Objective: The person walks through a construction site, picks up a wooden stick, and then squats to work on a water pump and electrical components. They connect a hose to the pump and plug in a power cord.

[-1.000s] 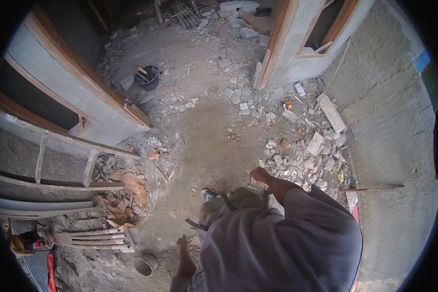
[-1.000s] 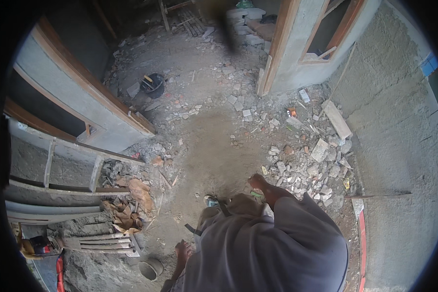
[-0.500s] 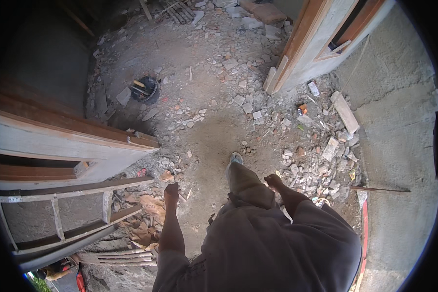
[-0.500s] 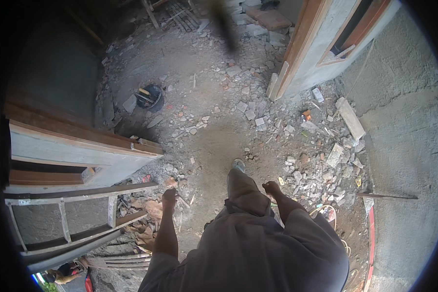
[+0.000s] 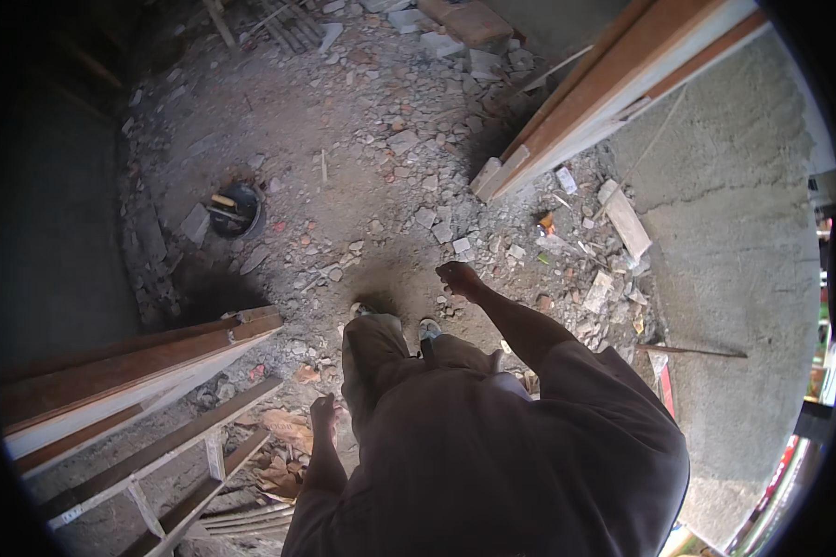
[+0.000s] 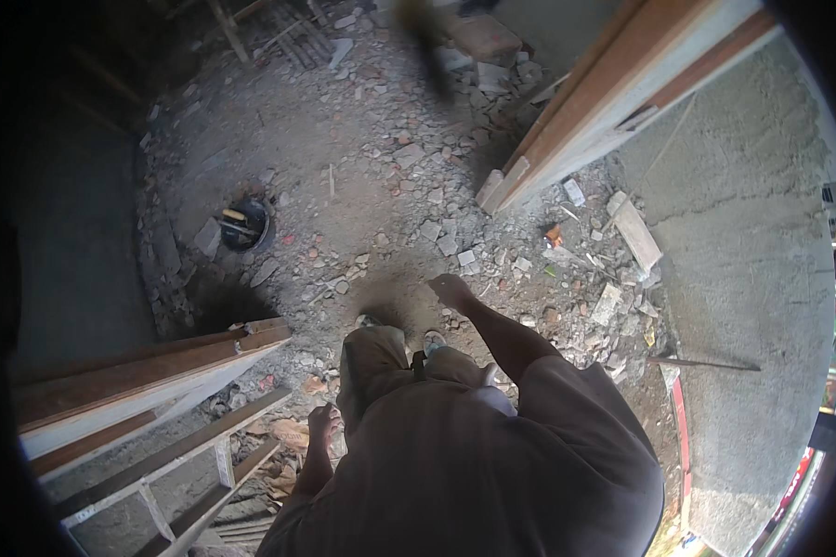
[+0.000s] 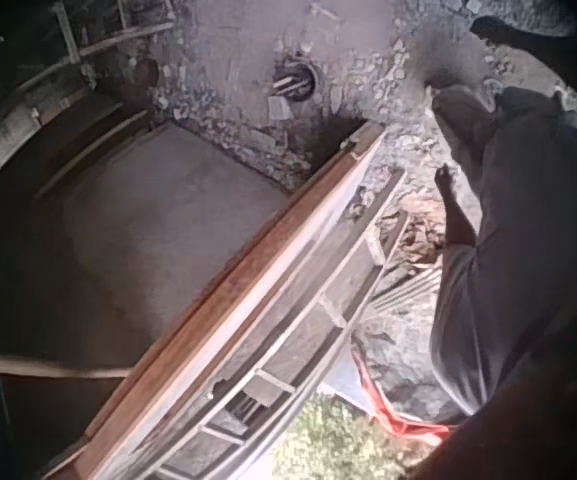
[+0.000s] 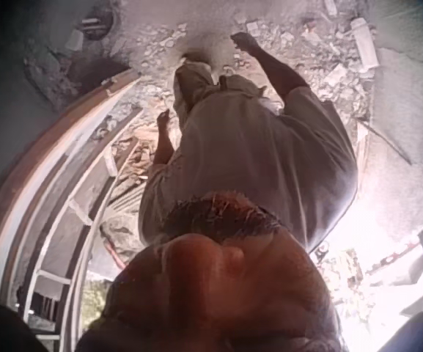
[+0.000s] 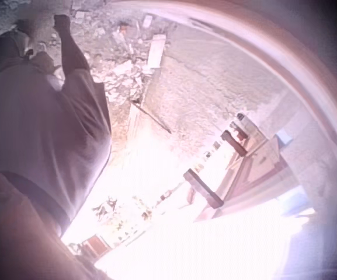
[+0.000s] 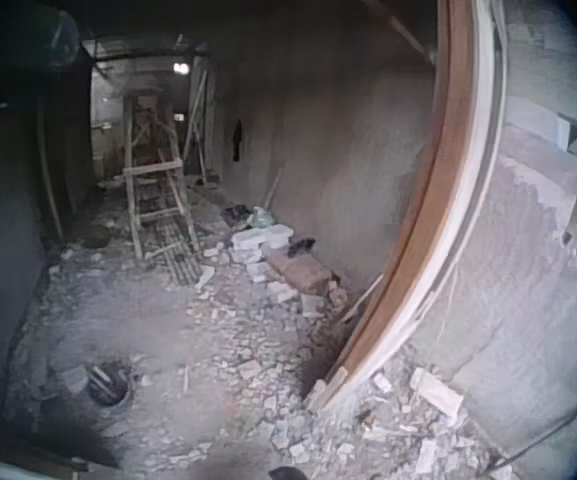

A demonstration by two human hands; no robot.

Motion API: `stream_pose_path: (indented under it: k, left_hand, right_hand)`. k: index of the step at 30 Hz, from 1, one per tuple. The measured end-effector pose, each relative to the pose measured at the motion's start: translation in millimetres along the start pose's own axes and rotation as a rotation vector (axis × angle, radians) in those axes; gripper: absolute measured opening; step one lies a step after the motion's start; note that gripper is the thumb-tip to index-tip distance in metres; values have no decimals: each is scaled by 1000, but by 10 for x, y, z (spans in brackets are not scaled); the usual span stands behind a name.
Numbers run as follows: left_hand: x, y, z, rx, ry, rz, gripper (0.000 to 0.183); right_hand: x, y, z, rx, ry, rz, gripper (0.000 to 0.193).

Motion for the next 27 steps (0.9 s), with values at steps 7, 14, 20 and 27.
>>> stream_pose_path:
  k: [7,14,20,27]
  left_hand:
    - [-192,-810,-934,58,20,-115,33]
    - [-139,-1590,-2727,268,-63,-143,35]
    - [-399,-2404,-4393,337,-25,-185,41]
    - [-950,-3174,-5045,202,-141,-350,36]
  right_hand:
    - [636,-1395,1525,265,-52,180,35]
    - [316,-2340,1762,401,48,49,31]
    - [196,-2775,1332,328,-79,14,23]
    - [373,-4321,1738,64,639,402,17]
Point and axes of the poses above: each hand's wrist, its own y-axis away from the middle knuckle, its own x-axis out of the palm, z = x × y, the point moved 2 cm from there along -y, towards the middle knuckle, and after that the axes turned 5 degrees about -z, right-handed, at the moved point
